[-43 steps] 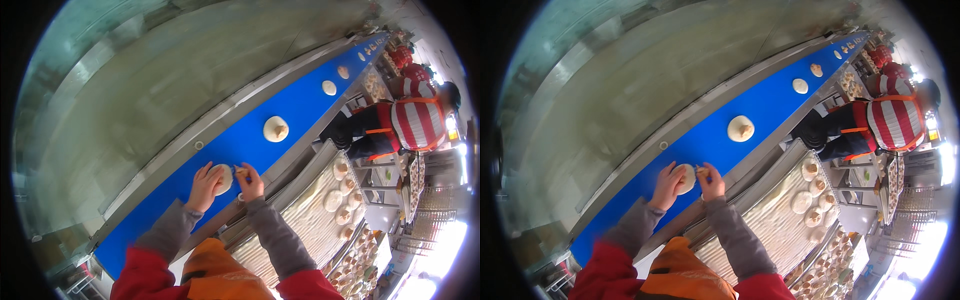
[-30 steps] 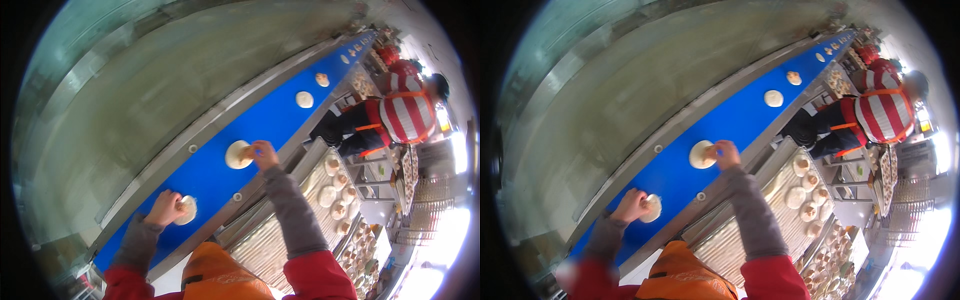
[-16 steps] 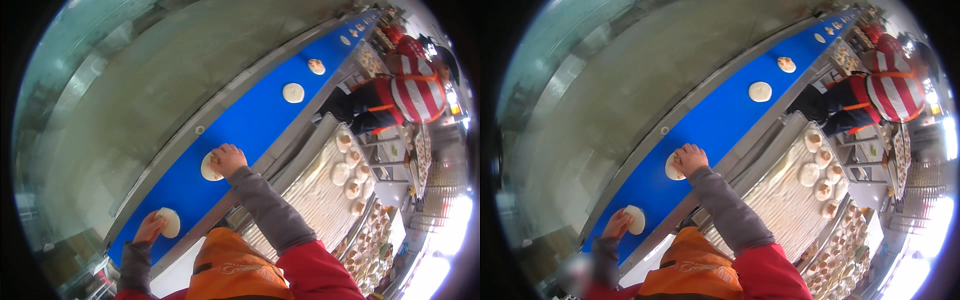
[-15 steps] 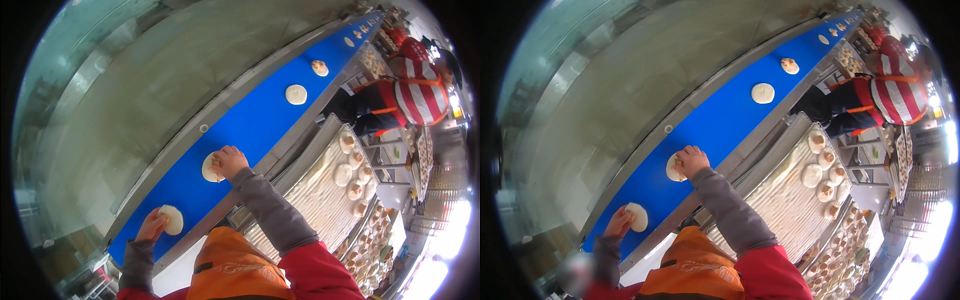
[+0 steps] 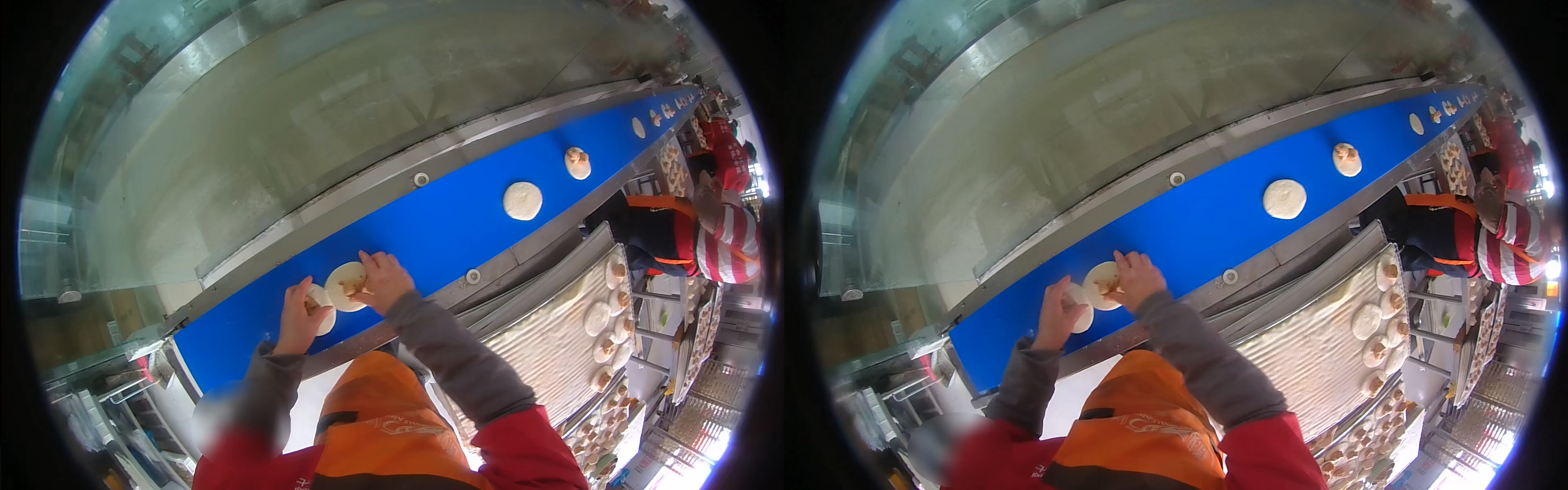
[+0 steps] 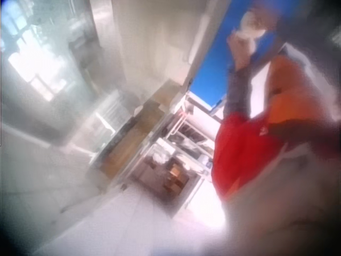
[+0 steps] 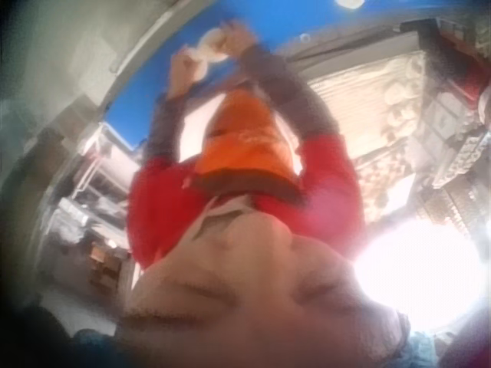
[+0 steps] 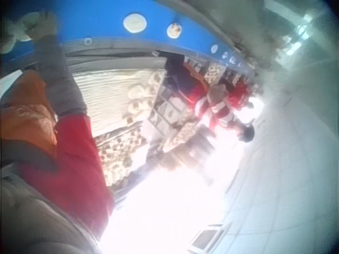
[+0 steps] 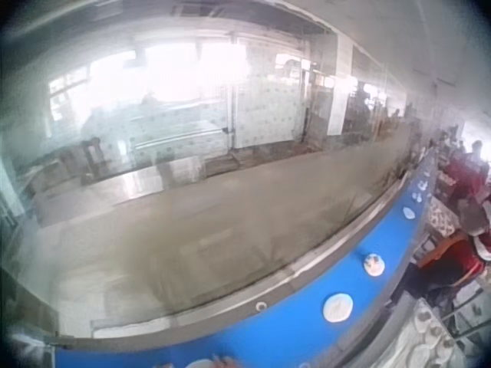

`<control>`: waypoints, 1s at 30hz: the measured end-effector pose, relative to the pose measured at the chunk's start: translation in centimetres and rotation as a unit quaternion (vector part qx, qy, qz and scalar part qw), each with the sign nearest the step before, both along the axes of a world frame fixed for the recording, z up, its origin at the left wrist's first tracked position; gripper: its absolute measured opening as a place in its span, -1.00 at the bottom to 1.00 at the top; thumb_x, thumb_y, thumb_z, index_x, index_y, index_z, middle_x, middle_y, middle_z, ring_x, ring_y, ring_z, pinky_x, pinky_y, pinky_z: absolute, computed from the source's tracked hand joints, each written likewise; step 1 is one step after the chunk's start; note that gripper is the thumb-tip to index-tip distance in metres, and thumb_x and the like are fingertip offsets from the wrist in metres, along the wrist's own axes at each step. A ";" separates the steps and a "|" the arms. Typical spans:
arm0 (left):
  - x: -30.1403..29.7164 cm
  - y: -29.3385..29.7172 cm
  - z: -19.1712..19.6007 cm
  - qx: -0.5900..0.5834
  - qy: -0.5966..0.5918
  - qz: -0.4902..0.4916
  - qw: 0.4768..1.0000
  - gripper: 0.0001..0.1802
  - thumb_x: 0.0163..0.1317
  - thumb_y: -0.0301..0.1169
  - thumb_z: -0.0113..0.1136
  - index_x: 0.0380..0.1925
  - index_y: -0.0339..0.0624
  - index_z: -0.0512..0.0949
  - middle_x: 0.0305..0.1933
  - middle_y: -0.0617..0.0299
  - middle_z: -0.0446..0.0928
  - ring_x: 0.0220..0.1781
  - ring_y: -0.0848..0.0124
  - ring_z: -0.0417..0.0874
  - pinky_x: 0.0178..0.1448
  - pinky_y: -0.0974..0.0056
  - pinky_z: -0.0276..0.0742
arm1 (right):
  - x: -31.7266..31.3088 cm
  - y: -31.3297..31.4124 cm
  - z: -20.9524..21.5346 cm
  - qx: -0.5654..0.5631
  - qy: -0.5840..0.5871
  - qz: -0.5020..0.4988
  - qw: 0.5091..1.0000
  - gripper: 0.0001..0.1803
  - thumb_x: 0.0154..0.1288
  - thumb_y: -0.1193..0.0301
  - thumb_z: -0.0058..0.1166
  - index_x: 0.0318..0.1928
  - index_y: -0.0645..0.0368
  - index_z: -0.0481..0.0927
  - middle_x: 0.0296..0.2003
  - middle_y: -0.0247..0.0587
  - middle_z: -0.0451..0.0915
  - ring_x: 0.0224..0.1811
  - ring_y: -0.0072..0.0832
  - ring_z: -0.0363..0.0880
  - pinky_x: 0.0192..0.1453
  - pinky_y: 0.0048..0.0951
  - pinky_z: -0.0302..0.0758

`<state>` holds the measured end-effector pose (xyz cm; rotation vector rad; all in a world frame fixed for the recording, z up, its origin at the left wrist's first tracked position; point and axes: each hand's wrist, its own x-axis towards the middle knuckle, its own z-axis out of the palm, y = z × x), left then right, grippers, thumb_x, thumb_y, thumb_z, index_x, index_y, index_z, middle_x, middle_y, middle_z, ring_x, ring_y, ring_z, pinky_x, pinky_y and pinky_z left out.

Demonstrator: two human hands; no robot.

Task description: The person assembles dumplings by hand on a production line. They pick up dough discs from a conveyor, place filling on them, fold and seal the dough, then place the finished dumplings onto trays. The person also moves trays of completed dumplings to a rack.

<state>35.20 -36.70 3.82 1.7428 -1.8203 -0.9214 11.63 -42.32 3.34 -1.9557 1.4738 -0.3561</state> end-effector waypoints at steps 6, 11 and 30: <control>4.1 -0.1 -1.0 0.210 0.191 0.090 0.955 -0.46 0.09 -0.53 0.39 0.11 -0.30 0.48 -0.02 0.13 0.59 -0.02 0.37 0.63 0.03 0.24 0.60 | 8.6 0.3 -0.3 0.182 0.025 -0.025 0.983 -0.54 -0.05 0.21 0.43 -0.10 0.10 0.68 -0.05 -0.15 0.55 -0.03 -0.11 0.61 -0.07 -0.10 0.65; 5.1 1.3 3.2 0.225 0.142 0.145 0.953 -0.60 0.20 -0.34 0.40 -0.06 -0.27 0.46 -0.20 0.16 0.54 -0.19 0.43 0.53 -0.12 0.35 0.51 | 14.4 6.0 -3.8 -0.137 -0.032 -0.003 0.990 -0.53 -0.04 0.25 0.35 -0.07 0.06 0.59 -0.13 -0.23 0.51 -0.10 -0.20 0.57 -0.10 -0.13 0.56; -43.0 3.7 5.7 0.386 0.505 -0.258 0.727 -0.37 0.23 -0.48 0.34 0.31 -0.16 0.38 0.00 0.14 0.55 -0.05 0.40 0.62 0.00 0.27 0.60 | -38.3 16.5 10.9 0.026 -0.168 -0.414 0.894 -0.53 0.23 0.39 0.37 0.15 0.09 0.57 -0.10 -0.24 0.70 -0.01 -0.48 0.67 0.14 -0.40 0.62</control>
